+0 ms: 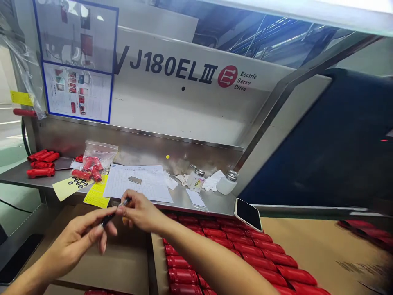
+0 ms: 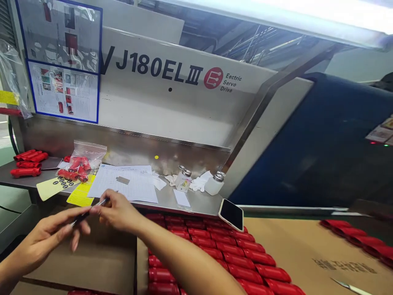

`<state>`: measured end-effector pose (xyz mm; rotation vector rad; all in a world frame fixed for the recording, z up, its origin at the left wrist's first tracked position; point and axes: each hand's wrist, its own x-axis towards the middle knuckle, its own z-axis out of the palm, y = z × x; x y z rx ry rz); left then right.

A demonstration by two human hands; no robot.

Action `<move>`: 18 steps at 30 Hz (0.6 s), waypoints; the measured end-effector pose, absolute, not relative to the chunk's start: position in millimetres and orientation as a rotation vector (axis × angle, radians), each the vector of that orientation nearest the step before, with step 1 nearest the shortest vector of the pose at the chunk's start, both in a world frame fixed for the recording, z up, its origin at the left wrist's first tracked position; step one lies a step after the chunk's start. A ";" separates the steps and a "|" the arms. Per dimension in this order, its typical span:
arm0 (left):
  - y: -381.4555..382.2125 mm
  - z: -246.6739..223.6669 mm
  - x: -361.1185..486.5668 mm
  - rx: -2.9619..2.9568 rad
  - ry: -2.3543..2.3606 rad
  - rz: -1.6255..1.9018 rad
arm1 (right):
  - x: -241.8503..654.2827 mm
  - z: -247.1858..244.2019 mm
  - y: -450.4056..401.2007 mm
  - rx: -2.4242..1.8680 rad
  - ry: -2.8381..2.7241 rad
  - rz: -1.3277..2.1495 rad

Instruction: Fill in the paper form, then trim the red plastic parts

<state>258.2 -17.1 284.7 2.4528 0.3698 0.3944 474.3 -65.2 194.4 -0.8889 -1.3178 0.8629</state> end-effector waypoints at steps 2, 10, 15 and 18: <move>-25.3 281.6 251.4 2.137 0.261 0.269 | 457.5 185.3 -80.4 -0.688 -1.241 1.011; -57.8 253.0 247.7 1.701 0.360 0.446 | 433.2 181.8 -108.2 -0.526 -1.104 1.161; -72.1 269.2 243.0 1.727 0.550 0.671 | 429.9 195.4 -104.6 -0.566 -1.164 1.078; -68.1 272.9 232.6 1.753 0.678 0.768 | 456.7 210.7 -73.1 -0.931 -1.172 0.841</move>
